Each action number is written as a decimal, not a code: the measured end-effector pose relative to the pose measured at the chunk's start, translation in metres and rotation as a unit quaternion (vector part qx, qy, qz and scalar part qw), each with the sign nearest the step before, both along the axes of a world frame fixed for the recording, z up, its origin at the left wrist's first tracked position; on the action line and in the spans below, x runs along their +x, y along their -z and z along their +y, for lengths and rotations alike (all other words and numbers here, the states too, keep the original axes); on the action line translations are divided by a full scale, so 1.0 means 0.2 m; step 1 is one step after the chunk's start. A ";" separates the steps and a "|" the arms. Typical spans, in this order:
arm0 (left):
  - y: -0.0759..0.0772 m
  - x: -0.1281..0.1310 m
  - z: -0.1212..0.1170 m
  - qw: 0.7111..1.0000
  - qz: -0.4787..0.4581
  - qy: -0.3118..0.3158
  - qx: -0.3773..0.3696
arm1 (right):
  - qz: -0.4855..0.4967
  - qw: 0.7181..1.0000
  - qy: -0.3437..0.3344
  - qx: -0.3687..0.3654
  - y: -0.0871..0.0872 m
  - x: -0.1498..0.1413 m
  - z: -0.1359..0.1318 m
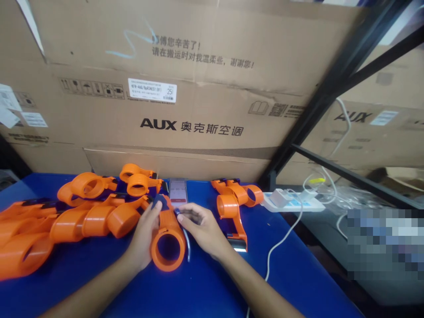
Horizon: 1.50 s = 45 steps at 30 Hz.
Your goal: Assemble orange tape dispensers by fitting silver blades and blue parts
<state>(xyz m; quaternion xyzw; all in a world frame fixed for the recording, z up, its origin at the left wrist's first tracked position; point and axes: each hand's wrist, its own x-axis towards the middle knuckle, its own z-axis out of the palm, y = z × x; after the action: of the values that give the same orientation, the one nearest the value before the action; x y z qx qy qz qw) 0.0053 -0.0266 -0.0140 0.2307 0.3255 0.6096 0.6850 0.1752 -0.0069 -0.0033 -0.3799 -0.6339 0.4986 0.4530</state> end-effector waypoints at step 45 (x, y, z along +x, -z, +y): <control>0.02 0.01 -0.03 0.991 0.101 0.010 0.091 | -0.157 0.960 -0.017 0.231 -0.24 0.23 0.00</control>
<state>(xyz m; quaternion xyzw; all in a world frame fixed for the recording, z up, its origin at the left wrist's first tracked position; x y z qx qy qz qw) 0.0077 -0.0323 -0.0178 0.3556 0.3345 0.6032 0.6308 0.2216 -0.0072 0.0441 -0.3276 -0.8013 0.2800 0.4150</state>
